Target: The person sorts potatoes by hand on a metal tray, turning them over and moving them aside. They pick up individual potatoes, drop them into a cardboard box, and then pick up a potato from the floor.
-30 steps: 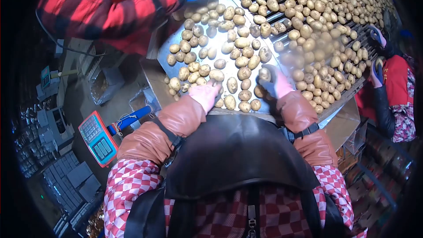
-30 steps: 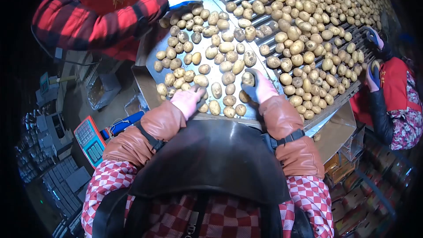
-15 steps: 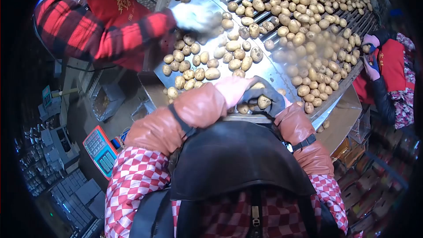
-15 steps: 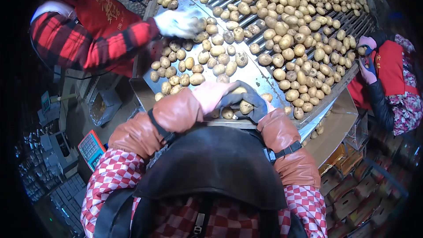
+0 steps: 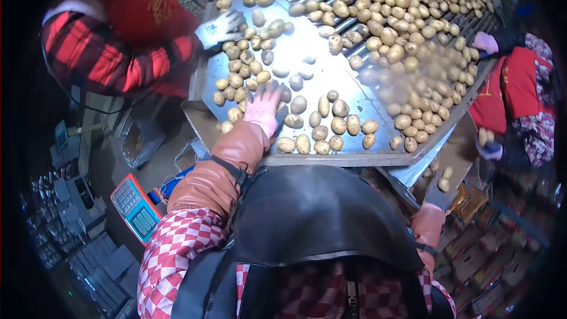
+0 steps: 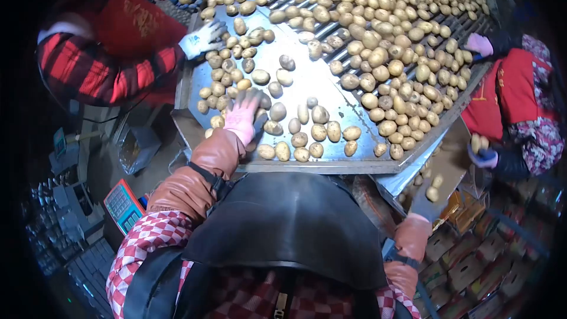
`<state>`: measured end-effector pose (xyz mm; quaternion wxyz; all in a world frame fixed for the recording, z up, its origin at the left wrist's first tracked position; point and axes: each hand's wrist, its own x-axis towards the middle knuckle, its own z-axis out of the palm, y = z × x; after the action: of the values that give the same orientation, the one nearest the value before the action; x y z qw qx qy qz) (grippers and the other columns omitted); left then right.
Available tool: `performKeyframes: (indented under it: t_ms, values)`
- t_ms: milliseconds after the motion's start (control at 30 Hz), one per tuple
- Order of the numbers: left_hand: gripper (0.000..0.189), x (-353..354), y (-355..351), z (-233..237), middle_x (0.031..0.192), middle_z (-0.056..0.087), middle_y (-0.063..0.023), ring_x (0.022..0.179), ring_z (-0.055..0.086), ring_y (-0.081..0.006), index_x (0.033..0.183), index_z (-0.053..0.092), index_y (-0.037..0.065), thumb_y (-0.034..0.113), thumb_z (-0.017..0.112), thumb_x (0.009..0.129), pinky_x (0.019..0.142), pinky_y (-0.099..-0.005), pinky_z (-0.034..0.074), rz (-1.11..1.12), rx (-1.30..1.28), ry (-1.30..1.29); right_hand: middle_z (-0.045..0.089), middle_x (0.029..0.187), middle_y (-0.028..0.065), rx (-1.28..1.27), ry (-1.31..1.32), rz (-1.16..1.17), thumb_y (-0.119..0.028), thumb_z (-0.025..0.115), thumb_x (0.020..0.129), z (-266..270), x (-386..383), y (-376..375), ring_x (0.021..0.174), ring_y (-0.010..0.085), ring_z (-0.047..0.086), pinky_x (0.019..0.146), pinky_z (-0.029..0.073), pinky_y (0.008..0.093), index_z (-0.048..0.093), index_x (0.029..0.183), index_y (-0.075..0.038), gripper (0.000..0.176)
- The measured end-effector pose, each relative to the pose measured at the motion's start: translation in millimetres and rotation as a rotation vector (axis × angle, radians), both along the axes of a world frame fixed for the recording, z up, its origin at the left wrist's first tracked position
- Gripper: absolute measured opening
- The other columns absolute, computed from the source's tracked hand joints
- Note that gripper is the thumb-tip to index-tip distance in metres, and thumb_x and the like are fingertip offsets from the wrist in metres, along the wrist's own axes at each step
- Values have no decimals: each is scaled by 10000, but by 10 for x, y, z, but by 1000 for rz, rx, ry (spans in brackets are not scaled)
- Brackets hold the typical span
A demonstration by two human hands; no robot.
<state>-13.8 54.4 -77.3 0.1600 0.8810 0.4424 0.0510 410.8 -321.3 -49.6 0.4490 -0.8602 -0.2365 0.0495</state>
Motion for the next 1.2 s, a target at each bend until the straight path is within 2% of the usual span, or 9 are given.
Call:
performKeyframes:
  t_ms: [100, 167, 233, 467, 567, 600, 733, 833, 1200]
  values:
    - [618, 29, -231, 93, 1492, 413, -162, 1400, 339, -419, 1425, 481, 196, 385, 666, 867, 1115, -634, 265, 165, 5, 41, 656, 1158, 140, -55, 426, -367, -232, 584, 986, -181, 126, -117, 1011, 227, 644, 844, 539, 356, 536, 1330, -52, 392]
    - [599, 117, -317, 126, 1497, 404, -155, 1407, 342, -409, 1410, 501, 217, 364, 679, 858, 1120, -646, 261, -134, -204, 138, 574, 1341, 171, -410, -318, 481, -273, 463, 1044, -1054, 683, -351, 1198, 260, 572, 959, 503, 379, 445, 1444, -106, 434]
    - [562, 15, -369, 159, 1481, 421, -154, 1437, 312, -397, 1408, 500, 241, 317, 668, 877, 1152, -630, 229, -353, -84, 116, 480, 1452, 162, 649, 1175, 121, -257, 422, 1049, -391, 62, 587, 1287, 313, 511, 1023, 480, 408, 346, 1530, -153, 498]
    - [440, -807, -520, 208, 1317, 564, -128, 1261, 498, -341, 1313, 579, 211, 201, 639, 877, 1060, -478, 396, 198, -195, 21, 612, 803, 78, -501, 739, 552, -166, 699, 929, -63, -316, 1967, 555, 139, 555, 490, 449, 288, 345, 1530, -142, 698]
    - [389, -916, -475, 147, 1212, 625, -141, 1156, 572, -338, 1269, 618, 187, 206, 637, 881, 980, -461, 453, 382, -233, 24, 665, 1034, 171, -860, 241, 892, -301, 800, 833, -314, -615, 2179, 792, 252, 662, 688, 529, 352, 424, 1440, -64, 752]
    - [365, -931, -422, 129, 1162, 648, -148, 1113, 596, -339, 1247, 635, 173, 220, 637, 885, 949, -458, 471, 446, -187, -19, 535, 1407, 261, -1134, 296, 933, -401, 752, 835, 370, -1083, 2547, 1321, 365, 522, 1095, 411, 400, 396, 1498, -79, 818]
    - [452, -597, 116, 470, 1212, 647, -174, 1139, 592, -380, 1311, 611, 172, 76, 543, 874, 997, -455, 458, 556, 23, -149, 639, 1201, 242, -882, 690, 1238, -359, 710, 878, 158, -1423, 2744, 1090, 335, 632, 960, 476, 403, 403, 1489, -70, 742]
    - [390, -403, 443, 332, 1276, 619, -199, 1194, 582, -377, 1374, 560, 174, 221, 496, 992, 1008, -441, 455, 503, -220, 32, 650, 1133, 197, -598, 462, 1453, -304, 705, 900, 68, -1693, 2751, 1003, 258, 628, 873, 503, 360, 410, 1476, -24, 706]
    - [417, 77, 1138, 298, 1205, 674, -185, 1146, 636, -357, 1209, 660, 139, 191, 705, 798, 966, -438, 510, 200, -521, 644, 659, 1157, 90, -360, 942, 970, -237, 648, 983, -38, -1265, 2795, 987, 119, 610, 811, 524, 275, 480, 1449, -46, 530]
